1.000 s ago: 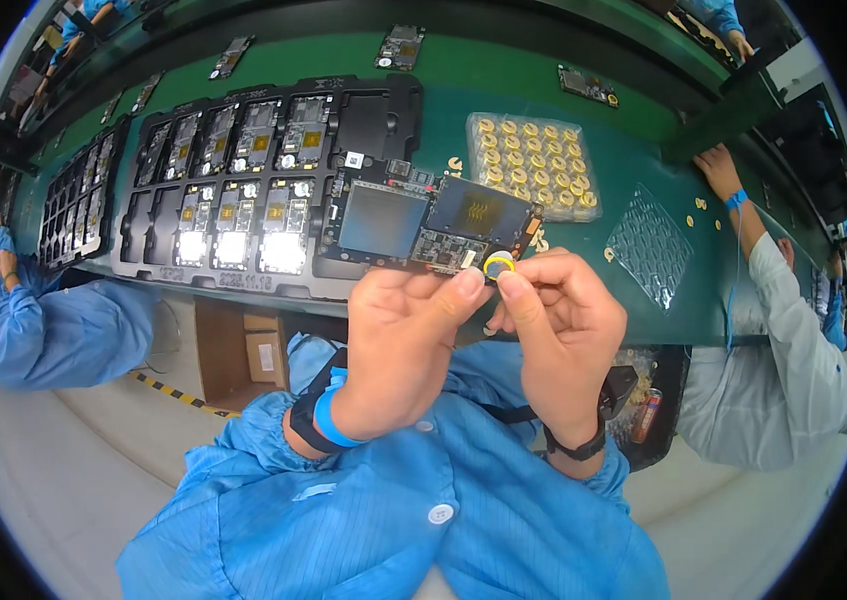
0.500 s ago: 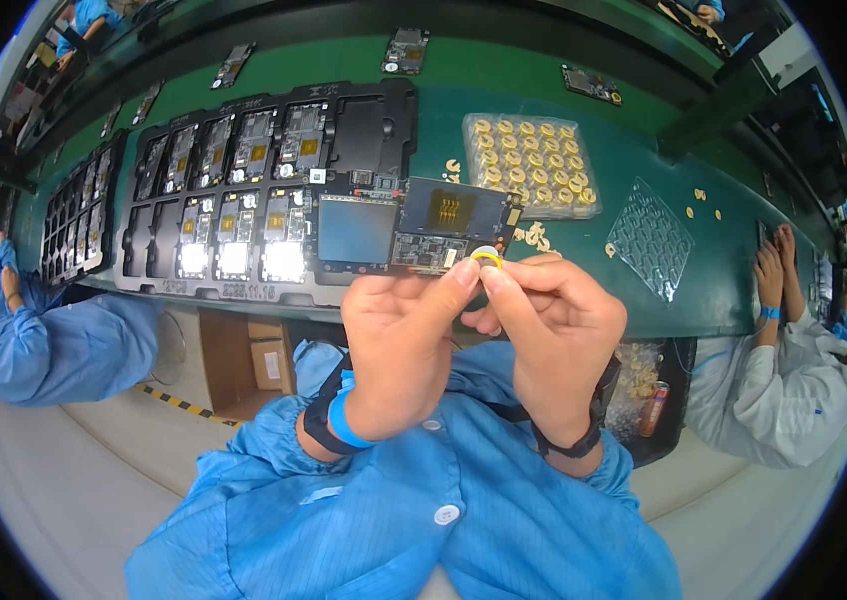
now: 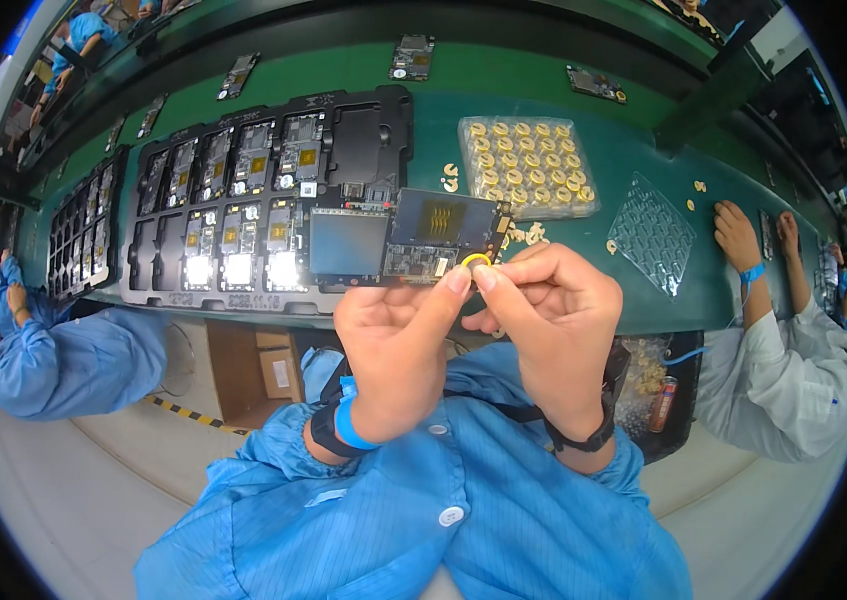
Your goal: Assembling small components onto circuit boards on a factory assembly line.
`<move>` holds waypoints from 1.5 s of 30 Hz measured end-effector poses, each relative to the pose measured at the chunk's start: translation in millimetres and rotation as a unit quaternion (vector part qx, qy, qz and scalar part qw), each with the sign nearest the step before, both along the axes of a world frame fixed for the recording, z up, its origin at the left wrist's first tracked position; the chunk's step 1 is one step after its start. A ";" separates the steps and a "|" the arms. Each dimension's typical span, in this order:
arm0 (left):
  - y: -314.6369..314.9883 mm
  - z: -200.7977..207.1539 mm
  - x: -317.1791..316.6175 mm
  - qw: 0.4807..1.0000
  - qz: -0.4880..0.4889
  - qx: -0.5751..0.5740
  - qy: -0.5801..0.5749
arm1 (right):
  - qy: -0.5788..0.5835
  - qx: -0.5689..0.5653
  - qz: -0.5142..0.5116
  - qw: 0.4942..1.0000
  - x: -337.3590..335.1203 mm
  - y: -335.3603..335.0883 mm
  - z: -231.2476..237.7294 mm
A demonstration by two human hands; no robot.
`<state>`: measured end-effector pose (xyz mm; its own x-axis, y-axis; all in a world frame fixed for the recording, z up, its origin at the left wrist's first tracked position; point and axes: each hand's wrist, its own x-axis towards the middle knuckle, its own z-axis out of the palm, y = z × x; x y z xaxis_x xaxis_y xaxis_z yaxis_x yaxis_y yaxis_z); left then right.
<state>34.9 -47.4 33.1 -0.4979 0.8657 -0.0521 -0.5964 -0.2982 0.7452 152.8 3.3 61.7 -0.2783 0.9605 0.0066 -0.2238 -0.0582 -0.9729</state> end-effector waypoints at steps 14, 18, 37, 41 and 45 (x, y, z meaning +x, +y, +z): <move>-5.9 1.5 -2.9 0.998 -0.016 0.019 0.056 | 0.132 -0.146 0.081 0.977 4.5 4.7 -0.2; -6.5 4.3 -5.6 0.997 -0.058 0.033 0.039 | 0.109 -0.137 0.072 0.982 3.1 5.7 -2.1; -10.6 -10.3 -11.2 0.999 -0.051 0.017 0.009 | -0.009 -0.126 0.122 0.985 7.6 13.5 8.4; -12.7 -12.0 -10.8 0.998 -0.047 0.035 0.003 | -0.017 -0.126 0.134 0.983 9.6 17.0 5.8; -9.2 -7.8 -9.8 0.999 -0.036 0.012 -0.012 | -0.012 -0.119 0.144 0.982 10.4 19.4 3.3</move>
<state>25.2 -56.6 25.3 -0.4325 0.9007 -0.0417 -0.6349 -0.2714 0.7234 163.2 22.7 65.0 -0.5362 0.8155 -0.2178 -0.1418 -0.3414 -0.9292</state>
